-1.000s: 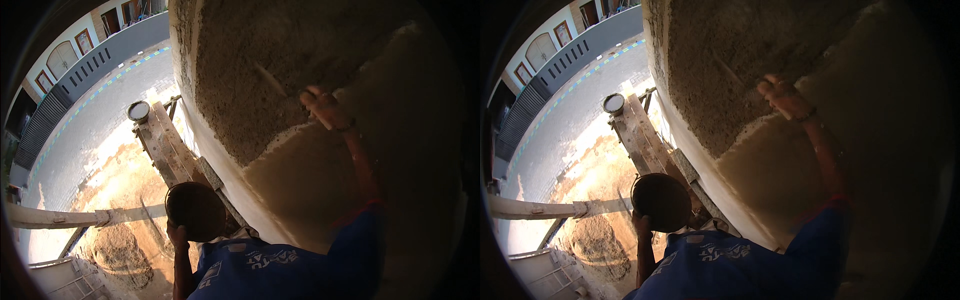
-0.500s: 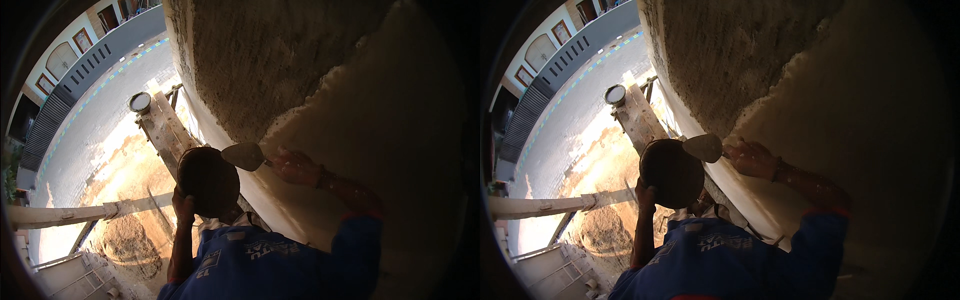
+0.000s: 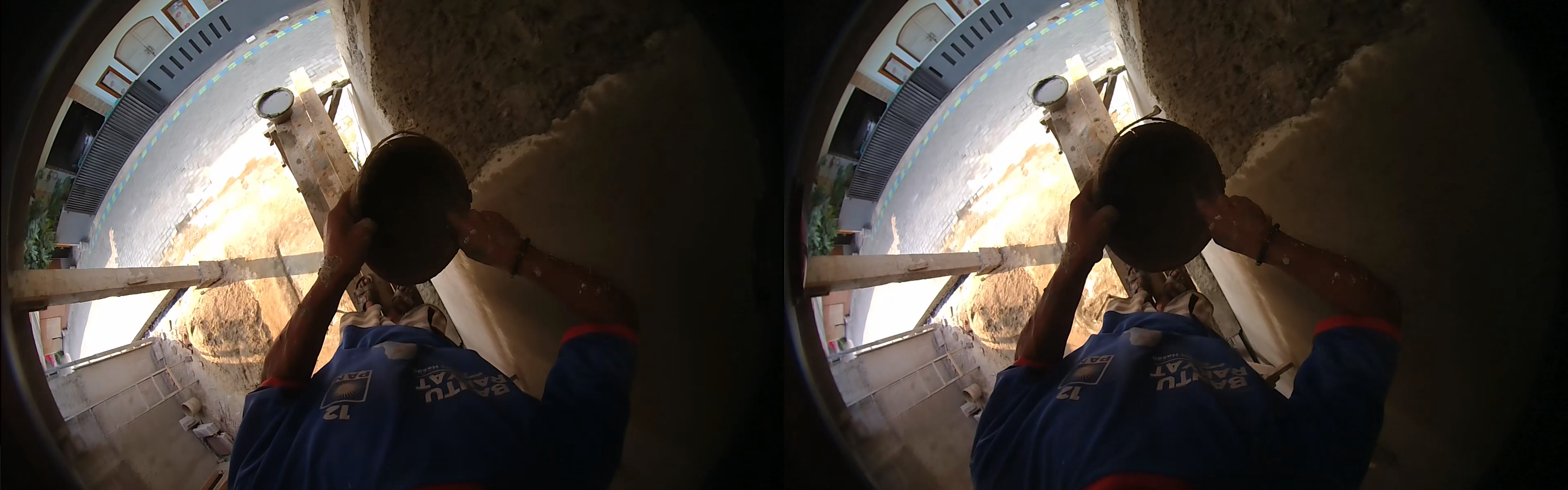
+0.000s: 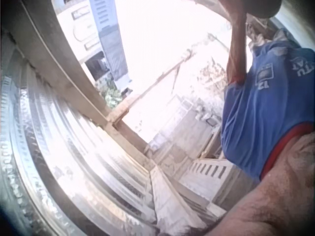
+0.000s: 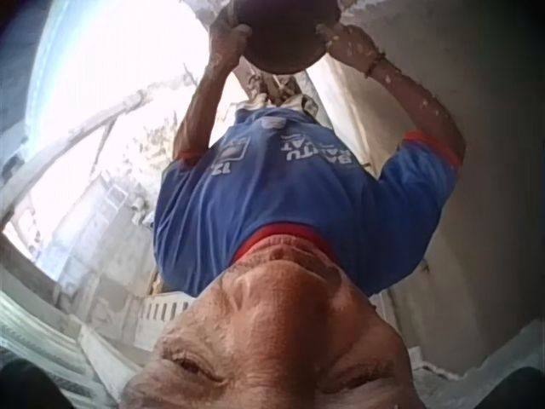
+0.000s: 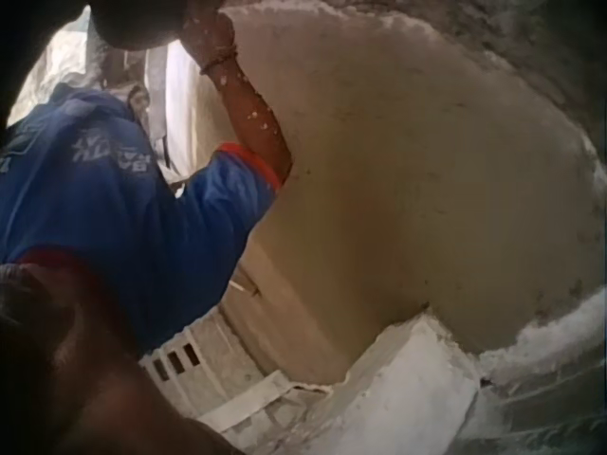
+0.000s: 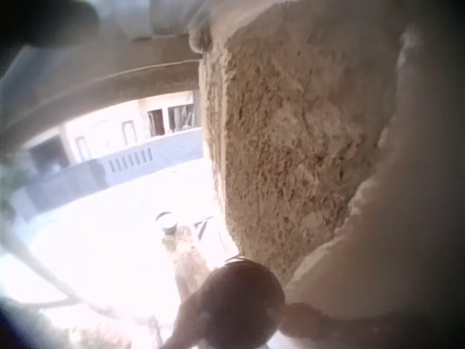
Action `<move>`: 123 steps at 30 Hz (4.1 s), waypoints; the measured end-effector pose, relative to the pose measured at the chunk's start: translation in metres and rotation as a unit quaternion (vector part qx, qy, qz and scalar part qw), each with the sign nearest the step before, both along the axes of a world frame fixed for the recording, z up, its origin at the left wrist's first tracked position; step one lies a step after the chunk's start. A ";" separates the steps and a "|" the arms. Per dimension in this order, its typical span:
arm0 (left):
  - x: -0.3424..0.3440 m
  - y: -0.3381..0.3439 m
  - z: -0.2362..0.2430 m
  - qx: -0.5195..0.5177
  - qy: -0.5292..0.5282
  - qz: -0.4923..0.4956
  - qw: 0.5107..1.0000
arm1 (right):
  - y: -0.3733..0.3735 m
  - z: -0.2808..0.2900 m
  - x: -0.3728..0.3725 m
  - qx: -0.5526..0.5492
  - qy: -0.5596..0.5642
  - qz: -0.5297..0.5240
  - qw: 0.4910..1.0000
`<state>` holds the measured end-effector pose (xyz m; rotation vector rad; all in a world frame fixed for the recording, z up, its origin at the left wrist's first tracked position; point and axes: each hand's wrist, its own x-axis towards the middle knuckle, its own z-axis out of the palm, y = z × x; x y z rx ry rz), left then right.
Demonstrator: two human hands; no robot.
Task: The person applies wet plaster to a rough wall using a trowel and then smooths the surface with a float.
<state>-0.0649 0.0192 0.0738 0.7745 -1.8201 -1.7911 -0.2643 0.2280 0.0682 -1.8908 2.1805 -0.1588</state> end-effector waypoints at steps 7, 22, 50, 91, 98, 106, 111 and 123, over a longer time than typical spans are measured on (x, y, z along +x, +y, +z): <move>-0.006 0.020 -0.010 -0.046 -0.141 0.002 0.989 | 0.029 -0.072 0.036 -0.160 0.012 0.126 0.979; -0.012 -0.001 -0.016 0.062 -0.032 0.048 0.996 | 0.017 0.024 0.007 -0.023 -0.088 -0.110 0.990; 0.005 -0.161 -0.092 0.053 -0.059 0.167 0.983 | -0.111 0.274 -0.185 -0.292 -0.046 -0.436 0.850; -0.115 -0.156 -0.014 0.020 -0.038 -0.088 0.995 | -0.090 -0.048 -0.044 -0.088 -0.287 -0.264 0.916; -0.113 -0.165 -0.010 0.049 -0.056 -0.013 0.997 | -0.113 0.047 -0.067 -0.035 -0.270 -0.230 0.934; -0.089 -0.194 -0.038 0.040 0.002 0.043 0.998 | -0.189 0.270 -0.068 -0.062 -0.110 -0.133 0.983; -0.061 -0.210 -0.042 0.025 0.008 0.087 0.996 | -0.229 0.350 -0.055 -0.179 -0.082 0.023 0.980; -0.030 -0.214 -0.064 0.049 -0.051 0.104 0.992 | -0.175 0.443 -0.189 -0.371 0.098 -0.394 0.835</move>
